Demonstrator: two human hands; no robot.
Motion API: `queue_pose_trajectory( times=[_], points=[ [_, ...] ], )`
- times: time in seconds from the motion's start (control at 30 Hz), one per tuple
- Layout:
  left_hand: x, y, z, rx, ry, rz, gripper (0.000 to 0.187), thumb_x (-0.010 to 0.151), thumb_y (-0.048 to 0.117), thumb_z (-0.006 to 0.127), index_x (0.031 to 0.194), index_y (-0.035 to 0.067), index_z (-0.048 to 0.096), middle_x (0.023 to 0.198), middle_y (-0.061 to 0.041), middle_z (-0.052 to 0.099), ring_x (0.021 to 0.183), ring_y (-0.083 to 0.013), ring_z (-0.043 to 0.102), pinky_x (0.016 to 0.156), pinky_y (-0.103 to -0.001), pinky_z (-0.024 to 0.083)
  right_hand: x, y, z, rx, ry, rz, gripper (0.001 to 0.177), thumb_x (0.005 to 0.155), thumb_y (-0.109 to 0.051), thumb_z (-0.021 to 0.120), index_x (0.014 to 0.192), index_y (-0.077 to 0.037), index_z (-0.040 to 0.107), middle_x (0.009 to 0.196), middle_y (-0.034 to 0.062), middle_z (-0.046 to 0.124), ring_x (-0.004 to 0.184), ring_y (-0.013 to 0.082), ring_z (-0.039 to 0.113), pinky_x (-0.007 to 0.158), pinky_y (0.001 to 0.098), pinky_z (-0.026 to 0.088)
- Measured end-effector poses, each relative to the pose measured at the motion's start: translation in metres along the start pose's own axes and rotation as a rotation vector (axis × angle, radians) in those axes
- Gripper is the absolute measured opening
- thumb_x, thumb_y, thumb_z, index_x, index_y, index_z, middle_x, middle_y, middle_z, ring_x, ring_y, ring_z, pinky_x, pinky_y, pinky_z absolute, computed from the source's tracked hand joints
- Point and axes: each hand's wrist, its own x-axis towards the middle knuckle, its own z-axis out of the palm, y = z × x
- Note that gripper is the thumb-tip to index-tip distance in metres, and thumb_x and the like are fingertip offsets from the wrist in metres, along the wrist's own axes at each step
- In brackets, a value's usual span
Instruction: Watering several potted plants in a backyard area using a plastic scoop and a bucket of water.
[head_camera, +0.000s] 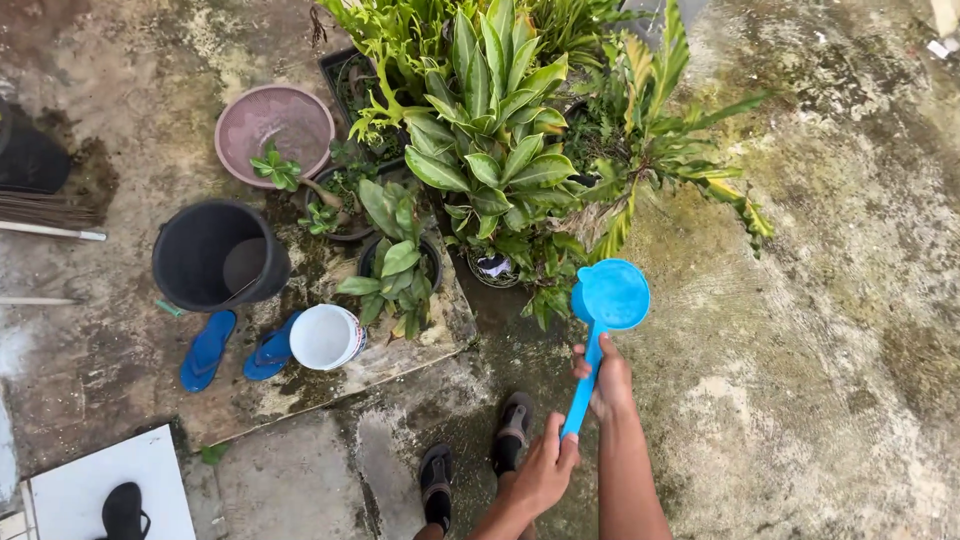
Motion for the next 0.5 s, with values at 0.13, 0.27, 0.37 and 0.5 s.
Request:
queue_pose_trajectory(
  times=[0.13, 0.27, 0.37, 0.5],
  points=[
    [0.050, -0.018, 0.012, 0.090, 0.093, -0.029, 0.023, 0.107, 0.030, 0.044, 0.126, 0.018, 0.043, 0.085, -0.005, 0.069, 0.078, -0.0290, 0.063, 0.071, -0.047, 0.047, 0.086, 0.021, -0.028, -0.026, -0.021, 0.030, 0.017, 0.111, -0.023, 0.049, 0.114, -0.007, 0.052, 0.076, 0.0052, 0.055, 0.053, 0.0075, 0.040, 0.039, 0.0207, 0.030],
    [0.093, -0.015, -0.011, 0.029, 0.074, -0.125, 0.025, 0.108, 0.032, 0.037, 0.121, 0.015, 0.049, 0.080, -0.008, 0.067, 0.064, -0.0262, 0.060, 0.062, -0.046, 0.043, 0.133, 0.035, -0.024, -0.033, -0.047, 0.014, 0.010, 0.109, -0.020, 0.049, 0.112, -0.011, 0.050, 0.075, 0.0030, 0.051, 0.051, 0.0062, 0.036, 0.038, 0.0196, 0.025],
    [0.140, -0.061, -0.034, -0.029, 0.114, -0.287, 0.031, 0.108, 0.035, 0.033, 0.122, 0.019, 0.056, 0.091, -0.001, 0.071, 0.063, -0.0138, 0.057, 0.056, -0.031, 0.044, 0.163, 0.045, -0.022, -0.093, -0.013, 0.009, 0.009, 0.110, -0.021, 0.048, 0.109, -0.012, 0.049, 0.073, 0.0022, 0.050, 0.050, 0.0059, 0.034, 0.038, 0.0201, 0.022],
    [0.212, -0.164, -0.081, 0.208, 0.413, -0.445, 0.026, 0.099, 0.025, 0.046, 0.113, 0.019, 0.067, 0.105, 0.006, 0.079, 0.087, -0.0220, 0.074, 0.121, -0.041, 0.027, 0.198, 0.065, -0.018, -0.194, 0.007, 0.015, 0.009, 0.110, -0.023, 0.049, 0.109, -0.013, 0.050, 0.072, 0.0013, 0.050, 0.051, 0.0068, 0.036, 0.040, 0.0221, 0.022]
  ],
)
